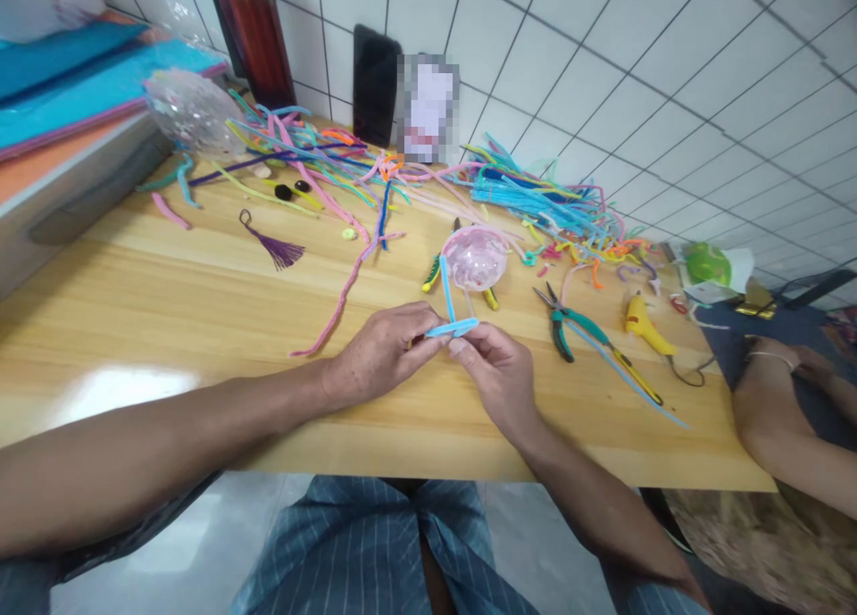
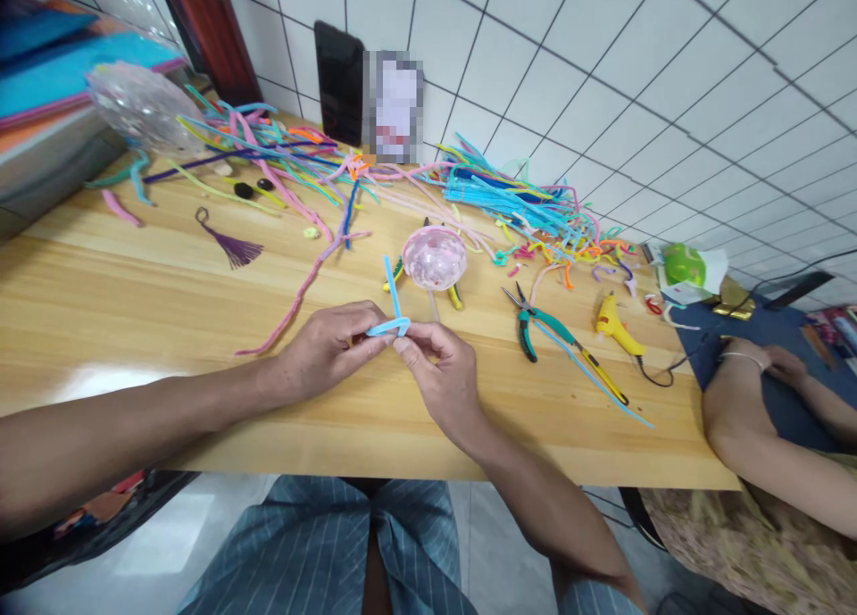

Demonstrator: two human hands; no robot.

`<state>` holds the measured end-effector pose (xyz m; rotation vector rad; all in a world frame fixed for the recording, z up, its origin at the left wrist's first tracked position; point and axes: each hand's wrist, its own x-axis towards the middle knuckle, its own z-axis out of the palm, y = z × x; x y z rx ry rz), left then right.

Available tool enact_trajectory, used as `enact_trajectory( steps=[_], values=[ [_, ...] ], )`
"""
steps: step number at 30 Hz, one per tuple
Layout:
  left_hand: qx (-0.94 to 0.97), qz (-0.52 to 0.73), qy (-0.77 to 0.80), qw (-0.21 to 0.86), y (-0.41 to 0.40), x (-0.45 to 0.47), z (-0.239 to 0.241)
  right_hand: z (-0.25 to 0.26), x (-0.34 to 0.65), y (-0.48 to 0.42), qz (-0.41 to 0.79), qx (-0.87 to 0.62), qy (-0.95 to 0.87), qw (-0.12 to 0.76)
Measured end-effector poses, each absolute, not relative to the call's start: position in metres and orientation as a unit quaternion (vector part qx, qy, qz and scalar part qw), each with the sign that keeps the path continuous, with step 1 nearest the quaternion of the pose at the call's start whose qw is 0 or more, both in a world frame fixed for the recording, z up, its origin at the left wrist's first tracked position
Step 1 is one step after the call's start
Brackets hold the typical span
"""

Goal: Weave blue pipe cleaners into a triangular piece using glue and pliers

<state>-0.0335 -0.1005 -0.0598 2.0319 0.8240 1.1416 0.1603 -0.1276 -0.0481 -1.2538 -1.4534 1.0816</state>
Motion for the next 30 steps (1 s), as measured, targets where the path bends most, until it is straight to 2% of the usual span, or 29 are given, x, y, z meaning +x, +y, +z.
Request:
enact_trajectory(
  steps=[7, 14, 19, 26, 30],
  values=[
    [0.776, 0.401, 0.320, 0.367, -0.098, -0.034, -0.058, -0.041, 0.169, -0.126, 0.293, -0.483, -0.710, 0.421],
    [0.759, 0.321, 0.370, 0.429, -0.095, -0.037, -0.055, -0.040, 0.174, -0.122, 0.266, -0.482, -0.747, 0.372],
    [0.731, 0.322, 0.394, 0.454, -0.095, -0.036, -0.050, -0.039, 0.173, -0.122, 0.263, -0.494, -0.743, 0.368],
    [0.560, 0.367, 0.344, 0.658, -0.086, -0.033, -0.058, -0.037, 0.171, -0.123, 0.265, -0.515, -0.711, 0.398],
    [0.504, 0.336, 0.342, 0.719, -0.084, -0.033, -0.065, -0.037, 0.170, -0.123, 0.257, -0.513, -0.713, 0.403]
  ],
)
